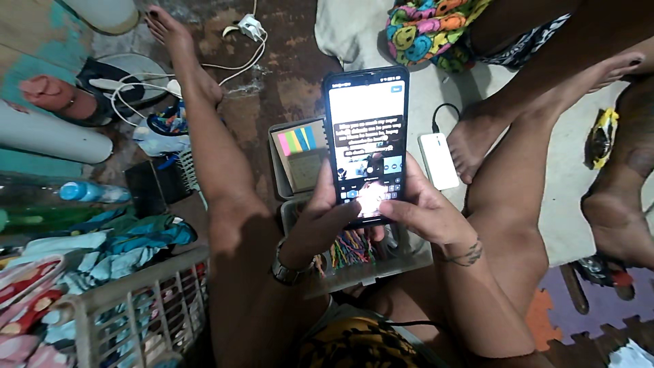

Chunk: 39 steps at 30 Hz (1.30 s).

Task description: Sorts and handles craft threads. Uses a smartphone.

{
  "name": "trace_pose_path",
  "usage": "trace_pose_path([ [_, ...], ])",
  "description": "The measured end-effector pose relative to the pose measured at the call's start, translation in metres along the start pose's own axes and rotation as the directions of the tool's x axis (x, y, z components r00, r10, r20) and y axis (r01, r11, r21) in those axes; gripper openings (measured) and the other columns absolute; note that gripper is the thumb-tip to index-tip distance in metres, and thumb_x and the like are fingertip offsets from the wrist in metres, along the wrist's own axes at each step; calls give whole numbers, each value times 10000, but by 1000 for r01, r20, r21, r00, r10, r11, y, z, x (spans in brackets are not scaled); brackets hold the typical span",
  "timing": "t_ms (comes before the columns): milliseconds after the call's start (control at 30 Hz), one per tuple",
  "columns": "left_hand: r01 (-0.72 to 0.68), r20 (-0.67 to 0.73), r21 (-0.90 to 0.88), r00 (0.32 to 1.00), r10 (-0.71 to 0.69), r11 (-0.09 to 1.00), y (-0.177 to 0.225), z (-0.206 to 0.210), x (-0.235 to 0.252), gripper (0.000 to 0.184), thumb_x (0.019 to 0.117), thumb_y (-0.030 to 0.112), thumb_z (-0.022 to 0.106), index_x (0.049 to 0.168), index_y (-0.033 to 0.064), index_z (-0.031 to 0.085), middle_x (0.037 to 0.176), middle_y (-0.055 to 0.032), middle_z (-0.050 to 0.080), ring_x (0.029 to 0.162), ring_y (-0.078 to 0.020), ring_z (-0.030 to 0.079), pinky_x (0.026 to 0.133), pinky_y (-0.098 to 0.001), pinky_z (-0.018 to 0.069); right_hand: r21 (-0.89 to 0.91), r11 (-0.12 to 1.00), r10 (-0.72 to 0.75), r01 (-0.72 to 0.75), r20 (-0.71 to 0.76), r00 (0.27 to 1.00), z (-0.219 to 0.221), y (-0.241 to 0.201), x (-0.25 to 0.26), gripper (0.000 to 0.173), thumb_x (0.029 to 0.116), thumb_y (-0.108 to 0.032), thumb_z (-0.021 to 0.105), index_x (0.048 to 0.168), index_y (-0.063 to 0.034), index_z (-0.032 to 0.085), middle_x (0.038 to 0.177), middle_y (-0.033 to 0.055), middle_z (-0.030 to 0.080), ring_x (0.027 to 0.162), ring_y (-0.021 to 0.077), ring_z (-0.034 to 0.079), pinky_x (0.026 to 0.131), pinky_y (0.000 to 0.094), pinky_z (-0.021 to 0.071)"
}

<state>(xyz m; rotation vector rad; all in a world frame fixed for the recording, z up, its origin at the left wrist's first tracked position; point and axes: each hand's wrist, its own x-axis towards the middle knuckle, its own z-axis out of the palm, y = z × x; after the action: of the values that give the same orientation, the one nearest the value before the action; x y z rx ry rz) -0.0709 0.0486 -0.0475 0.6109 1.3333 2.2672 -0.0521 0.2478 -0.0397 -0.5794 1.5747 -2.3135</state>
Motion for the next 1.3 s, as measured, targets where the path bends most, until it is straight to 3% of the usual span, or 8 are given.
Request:
trace_pose_path([
  [133,-1,29,-21,1000,2,1000,-2,-1,1,618,967,27,466,1488,318,306,1171,50,667,883,-64,699,720,-221,606,-8,1000,-1,0,-133,991,9,0,3,390,1032,-109,536,1387,-215,412,1028,10,716,693,94,702,541,213,596],
  [267,-25,39,-20,999,25,1000,0,-2,-2,577,959,41,516,1457,271,338,1126,73,685,852,-31,691,713,-188,593,99,995,34,-30,-30,999,1,-1,1,372,1055,-196,467,1414,-265,399,1105,14,699,781,113,715,606,229,610],
  [433,-12,32,-2,999,12,1000,2,-1,-2,588,949,38,524,1454,260,323,1111,89,687,846,-19,690,708,-181,592,11,1000,-3,3,-6,1000,0,2,1,593,963,1,514,1464,-243,310,1132,-15,690,783,85,707,628,217,608],
  [567,-36,31,62,999,34,997,2,0,0,535,929,12,525,1396,219,366,1058,93,683,829,-1,675,709,-163,575,-55,998,-3,-4,-127,992,7,2,3,573,951,-3,605,1421,-219,359,1040,-17,710,658,49,671,528,174,569],
  [733,-25,-9,85,1000,26,996,3,2,0,630,929,17,533,1478,197,282,1087,87,684,807,-8,686,657,-176,591,-88,996,13,-14,-17,1000,1,0,1,707,913,31,594,1481,-213,252,1080,-22,686,743,60,690,624,198,599],
  [900,-56,40,40,998,55,998,2,2,2,563,963,21,522,1435,244,311,1094,74,690,805,-26,691,669,-176,592,49,999,-6,3,45,999,-4,3,-1,612,964,-104,584,1478,-267,295,1192,-23,668,864,107,712,674,248,623],
  [1100,-39,4,75,999,39,996,3,3,2,457,946,11,519,1342,202,397,987,62,705,749,-23,688,650,-174,588,131,991,9,-19,79,997,-7,2,-2,613,943,-47,532,1469,-279,322,1211,-3,666,928,137,719,718,277,632],
  [1300,-29,-25,90,999,31,995,-1,1,-1,622,905,-8,517,1441,262,348,1097,79,694,839,-30,697,698,-199,601,143,990,6,-21,104,995,-9,2,-3,645,917,-14,493,1477,-287,328,1239,3,660,951,146,716,714,288,631],
])
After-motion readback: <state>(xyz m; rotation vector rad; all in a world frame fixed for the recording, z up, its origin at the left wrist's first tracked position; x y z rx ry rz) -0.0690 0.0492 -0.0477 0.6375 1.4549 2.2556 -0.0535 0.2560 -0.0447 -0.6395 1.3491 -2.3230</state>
